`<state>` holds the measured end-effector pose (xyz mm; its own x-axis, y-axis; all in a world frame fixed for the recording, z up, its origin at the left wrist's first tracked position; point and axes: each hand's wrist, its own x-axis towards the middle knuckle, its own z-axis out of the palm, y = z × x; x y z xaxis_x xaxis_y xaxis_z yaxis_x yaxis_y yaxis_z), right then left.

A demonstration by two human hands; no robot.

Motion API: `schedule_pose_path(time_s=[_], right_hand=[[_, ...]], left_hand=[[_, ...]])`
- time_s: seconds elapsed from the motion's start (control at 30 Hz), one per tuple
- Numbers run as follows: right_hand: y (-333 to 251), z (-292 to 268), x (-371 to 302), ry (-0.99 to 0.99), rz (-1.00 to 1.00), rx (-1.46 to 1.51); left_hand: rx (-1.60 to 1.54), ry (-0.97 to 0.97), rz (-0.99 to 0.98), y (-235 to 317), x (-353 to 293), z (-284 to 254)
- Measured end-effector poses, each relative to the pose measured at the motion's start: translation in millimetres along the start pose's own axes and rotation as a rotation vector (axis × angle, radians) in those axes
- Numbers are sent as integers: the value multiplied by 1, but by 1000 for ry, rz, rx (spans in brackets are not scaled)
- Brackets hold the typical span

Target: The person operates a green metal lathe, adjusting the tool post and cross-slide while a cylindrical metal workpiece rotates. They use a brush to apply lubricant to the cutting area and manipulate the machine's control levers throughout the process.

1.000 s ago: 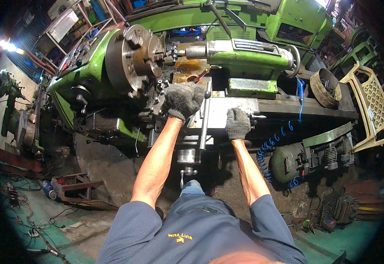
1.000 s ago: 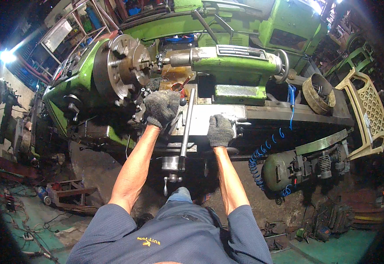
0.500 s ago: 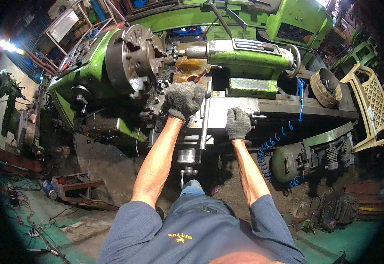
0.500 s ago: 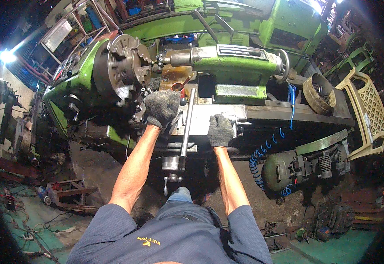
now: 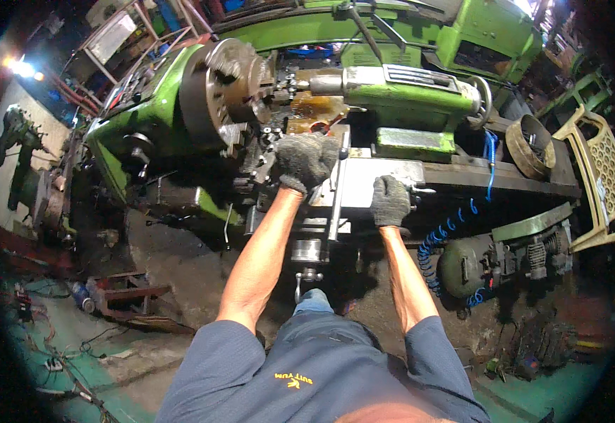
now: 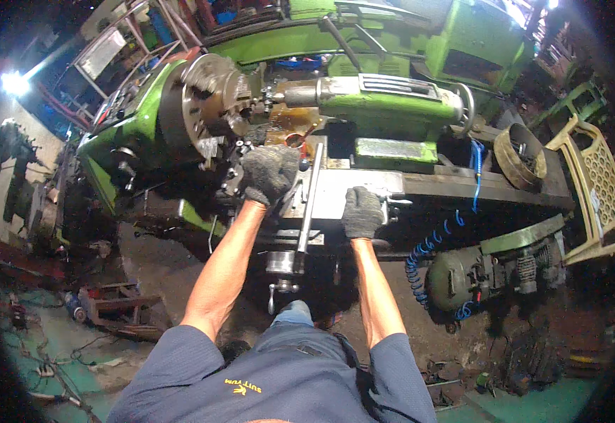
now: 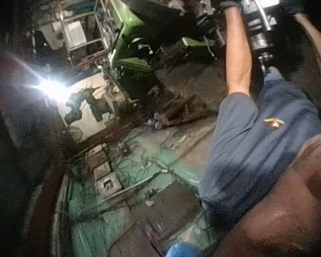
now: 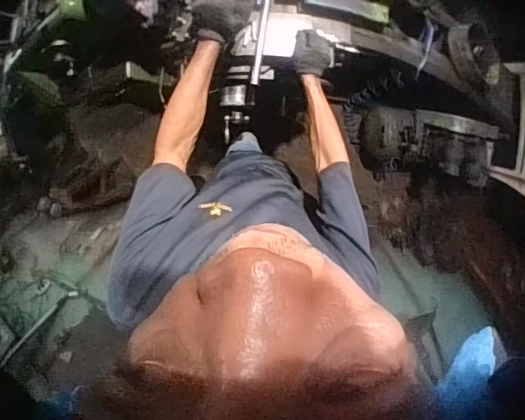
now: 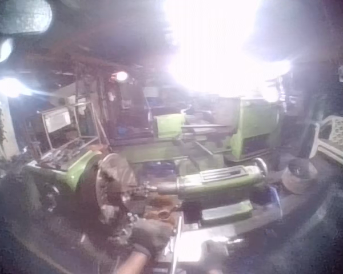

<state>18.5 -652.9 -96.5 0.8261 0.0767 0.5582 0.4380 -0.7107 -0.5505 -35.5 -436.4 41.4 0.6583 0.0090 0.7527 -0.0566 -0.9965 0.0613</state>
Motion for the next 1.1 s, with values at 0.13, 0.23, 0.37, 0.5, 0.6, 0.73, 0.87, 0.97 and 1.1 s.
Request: schedule_pose_path(time_s=[0.13, 0.23, 0.37, 0.5, 0.6, 0.73, 0.87, 0.97, 1.1], right_hand=[[3, 3, -2, 32, -4, 92], [5, 3, -2, 20, 19, 88], [4, 6, -2, 42, -20, 93], [8, 6, -1, 40, -19, 97], [4, 3, -1, 18, -9, 72], [3, 3, -1, 36, -21, 72], [4, 2, -1, 31, -23, 46], [3, 1, -1, 51, -34, 71], [4, 2, -1, 38, -32, 77]], left_hand=[[-2, -21, -15, -3, -2, 7], [-30, -2, -28, -1, -1, 7], [-18, -17, -39, -2, -2, 4], [-39, -10, -30, 2, 1, -1], [-59, 21, -9, 0, 1, 1], [-37, 6, -3, -1, 0, 2], [-52, 16, -14, 4, 3, -3], [-22, 10, -23, 6, 3, -4], [-72, 39, -8, 4, 4, -5]])
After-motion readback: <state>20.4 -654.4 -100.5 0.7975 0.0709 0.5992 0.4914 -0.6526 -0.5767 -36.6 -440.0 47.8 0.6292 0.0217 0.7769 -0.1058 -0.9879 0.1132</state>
